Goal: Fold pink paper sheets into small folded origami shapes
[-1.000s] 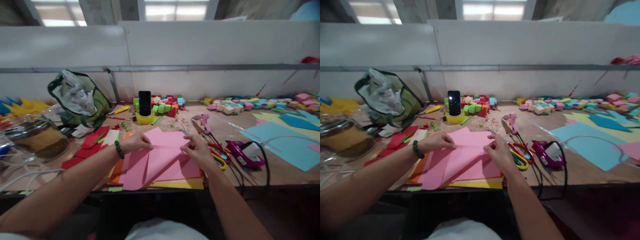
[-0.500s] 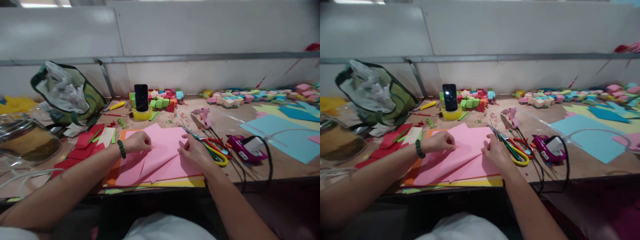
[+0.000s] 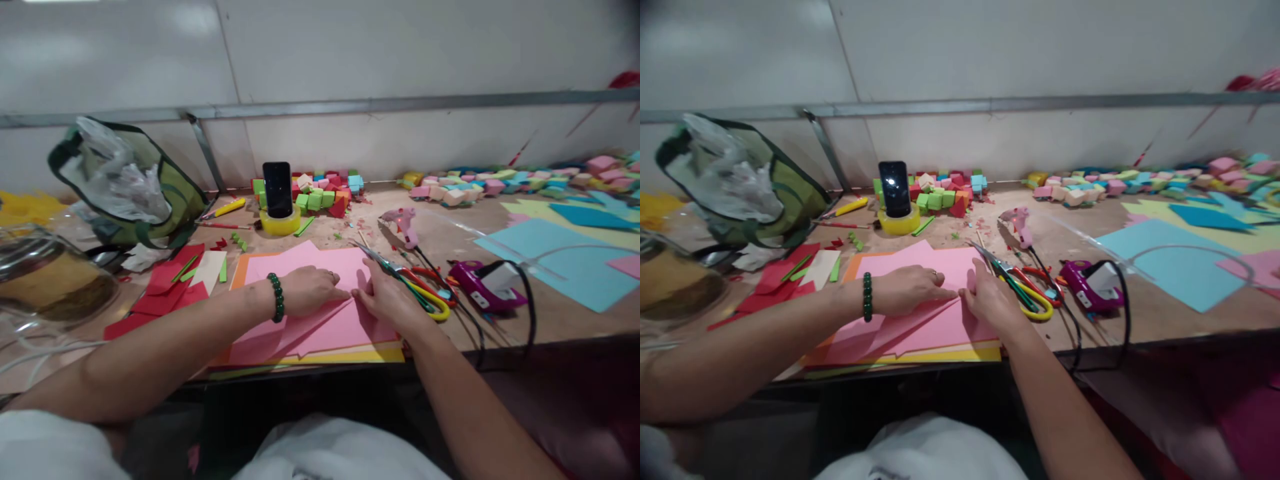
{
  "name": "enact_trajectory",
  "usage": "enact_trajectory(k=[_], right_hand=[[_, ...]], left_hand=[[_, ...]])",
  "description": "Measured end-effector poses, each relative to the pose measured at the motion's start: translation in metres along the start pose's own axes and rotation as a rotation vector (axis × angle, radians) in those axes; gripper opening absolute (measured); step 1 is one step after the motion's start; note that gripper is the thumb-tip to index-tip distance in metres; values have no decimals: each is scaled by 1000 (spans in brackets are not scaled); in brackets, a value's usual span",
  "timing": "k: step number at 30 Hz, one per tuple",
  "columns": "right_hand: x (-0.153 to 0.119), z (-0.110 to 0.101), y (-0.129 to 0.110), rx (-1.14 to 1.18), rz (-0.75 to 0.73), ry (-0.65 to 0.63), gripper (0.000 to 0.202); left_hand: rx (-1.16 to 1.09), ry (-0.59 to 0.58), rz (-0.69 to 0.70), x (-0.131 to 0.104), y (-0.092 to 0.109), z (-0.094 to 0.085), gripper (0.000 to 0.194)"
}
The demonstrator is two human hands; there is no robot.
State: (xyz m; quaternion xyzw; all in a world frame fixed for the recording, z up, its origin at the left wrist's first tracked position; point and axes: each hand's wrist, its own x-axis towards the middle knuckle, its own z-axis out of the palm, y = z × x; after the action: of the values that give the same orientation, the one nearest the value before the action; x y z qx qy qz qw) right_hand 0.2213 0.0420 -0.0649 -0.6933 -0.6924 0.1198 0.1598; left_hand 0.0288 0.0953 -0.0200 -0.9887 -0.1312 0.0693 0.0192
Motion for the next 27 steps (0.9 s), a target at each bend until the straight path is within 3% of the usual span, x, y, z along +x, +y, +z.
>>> enact_trajectory(k=[5, 9, 18, 27], right_hand=[[-1, -2, -1, 4, -1, 2, 65], [-2, -3, -2, -3, 10, 3, 67], [2, -2, 1, 19, 18, -8, 68], [3, -7, 1, 75, 30, -24, 71]], left_hand=[[53, 18, -101, 6, 20, -5, 28], [49, 69, -241, 0, 48, 3, 20], [267, 159, -527, -39, 113, 35, 37], [227, 269, -666, -80, 137, 55, 43]])
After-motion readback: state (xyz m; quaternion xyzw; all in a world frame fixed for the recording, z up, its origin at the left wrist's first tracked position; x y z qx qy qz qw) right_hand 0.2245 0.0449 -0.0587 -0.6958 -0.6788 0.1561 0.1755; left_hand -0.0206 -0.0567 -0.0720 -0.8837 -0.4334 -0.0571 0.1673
